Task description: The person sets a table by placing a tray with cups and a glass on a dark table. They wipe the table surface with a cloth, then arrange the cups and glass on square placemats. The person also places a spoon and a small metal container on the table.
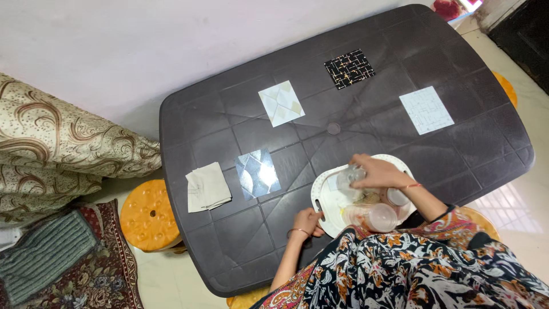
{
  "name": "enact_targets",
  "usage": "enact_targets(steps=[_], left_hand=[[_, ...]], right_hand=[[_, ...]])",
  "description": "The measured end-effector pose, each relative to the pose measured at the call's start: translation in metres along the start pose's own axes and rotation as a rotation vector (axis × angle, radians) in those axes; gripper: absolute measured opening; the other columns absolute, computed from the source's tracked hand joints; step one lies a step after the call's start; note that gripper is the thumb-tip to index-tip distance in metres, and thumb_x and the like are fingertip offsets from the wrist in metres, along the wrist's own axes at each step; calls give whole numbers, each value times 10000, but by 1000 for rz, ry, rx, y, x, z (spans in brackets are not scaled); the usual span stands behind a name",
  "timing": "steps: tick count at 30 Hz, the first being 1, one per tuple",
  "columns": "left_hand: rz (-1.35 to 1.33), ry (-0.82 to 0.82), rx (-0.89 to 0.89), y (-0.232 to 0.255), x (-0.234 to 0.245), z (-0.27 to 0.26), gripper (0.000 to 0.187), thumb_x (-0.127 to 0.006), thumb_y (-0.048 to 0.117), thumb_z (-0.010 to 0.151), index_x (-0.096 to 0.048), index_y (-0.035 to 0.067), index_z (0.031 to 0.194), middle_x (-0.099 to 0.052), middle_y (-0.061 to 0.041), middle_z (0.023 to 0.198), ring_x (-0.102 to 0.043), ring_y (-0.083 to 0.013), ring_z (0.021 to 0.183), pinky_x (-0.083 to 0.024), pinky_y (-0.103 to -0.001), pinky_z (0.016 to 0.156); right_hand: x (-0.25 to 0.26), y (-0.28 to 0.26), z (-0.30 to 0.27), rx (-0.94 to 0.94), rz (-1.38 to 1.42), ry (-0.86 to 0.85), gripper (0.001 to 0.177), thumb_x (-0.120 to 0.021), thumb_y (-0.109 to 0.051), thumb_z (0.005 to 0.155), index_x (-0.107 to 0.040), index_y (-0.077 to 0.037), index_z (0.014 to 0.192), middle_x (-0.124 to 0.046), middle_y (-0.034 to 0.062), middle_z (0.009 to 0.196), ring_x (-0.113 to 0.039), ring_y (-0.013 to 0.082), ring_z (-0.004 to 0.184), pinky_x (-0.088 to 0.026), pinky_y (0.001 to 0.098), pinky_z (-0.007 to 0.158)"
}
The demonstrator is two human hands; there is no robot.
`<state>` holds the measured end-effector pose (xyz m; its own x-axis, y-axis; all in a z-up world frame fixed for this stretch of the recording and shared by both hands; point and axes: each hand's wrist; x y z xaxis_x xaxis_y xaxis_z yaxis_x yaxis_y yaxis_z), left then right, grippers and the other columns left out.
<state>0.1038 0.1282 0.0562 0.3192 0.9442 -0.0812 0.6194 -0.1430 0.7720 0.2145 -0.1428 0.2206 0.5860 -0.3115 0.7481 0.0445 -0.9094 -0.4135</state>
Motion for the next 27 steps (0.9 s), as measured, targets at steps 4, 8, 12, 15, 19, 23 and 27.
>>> enact_targets(steps=[4,8,12,15,19,23,27], left_hand=[[656,810,-264,36,68,-39,317,-672,407,883,-743,105,948,-722,-175,900,-660,-391,861,-525,-526,744],[974,1240,-273,65,171,-62,393,-722,277,852,-679,118,1209,-580,-170,1350,-485,-401,1288,-381,-576,1030],[964,1288,-193,53,235,-56,498,-738,329,869,-657,147,1325,-454,-231,1492,-339,-462,1362,-278,-594,1062],[981,1340,-375,32,246,-44,391,-699,296,944,-685,134,1299,-542,-154,1455,-457,-360,1401,-358,-507,1146],[857,1293,-245,24,247,-30,228,-684,175,922,-700,79,1128,-615,-139,1261,-549,-342,1193,-442,-470,1008],[758,1343,-284,17,248,-24,136,-686,115,873,-680,75,1003,-627,-125,1102,-568,-341,1096,-472,-469,946],[556,1401,-350,2,251,-26,141,-697,116,805,-652,79,933,-627,-117,1034,-573,-359,1045,-476,-491,901]], right_hand=[[32,9,-23,108,296,225,583,-780,-367,740,-615,-112,1237,-624,140,1196,-642,271,1036,-561,417,818],[67,4,-54,11,479,220,613,-731,-266,735,-582,-113,1310,-623,118,1228,-640,239,978,-567,388,759],[81,1,-67,-31,591,168,644,-709,-257,742,-546,-129,1352,-682,171,1104,-662,221,982,-585,352,741],[83,0,-64,-44,558,120,639,-701,-311,746,-529,-132,1336,-698,155,1096,-695,225,954,-601,374,680],[65,2,-57,-87,336,153,676,-776,-371,717,-556,-126,1307,-695,143,1161,-713,246,972,-590,388,764],[23,2,-28,55,273,189,736,-841,-408,701,-539,-102,1298,-656,159,1209,-716,259,1017,-572,392,868],[-8,4,-20,-37,466,68,772,-827,-282,705,-481,-183,1387,-620,156,1203,-649,245,1108,-539,397,926]])
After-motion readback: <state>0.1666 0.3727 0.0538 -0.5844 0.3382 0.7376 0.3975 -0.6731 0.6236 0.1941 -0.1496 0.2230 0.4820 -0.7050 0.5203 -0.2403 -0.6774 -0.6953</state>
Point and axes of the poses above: each hand's wrist, its own z-axis towards the middle knuckle, its own x-axis out of the back of the hand, y = z × x
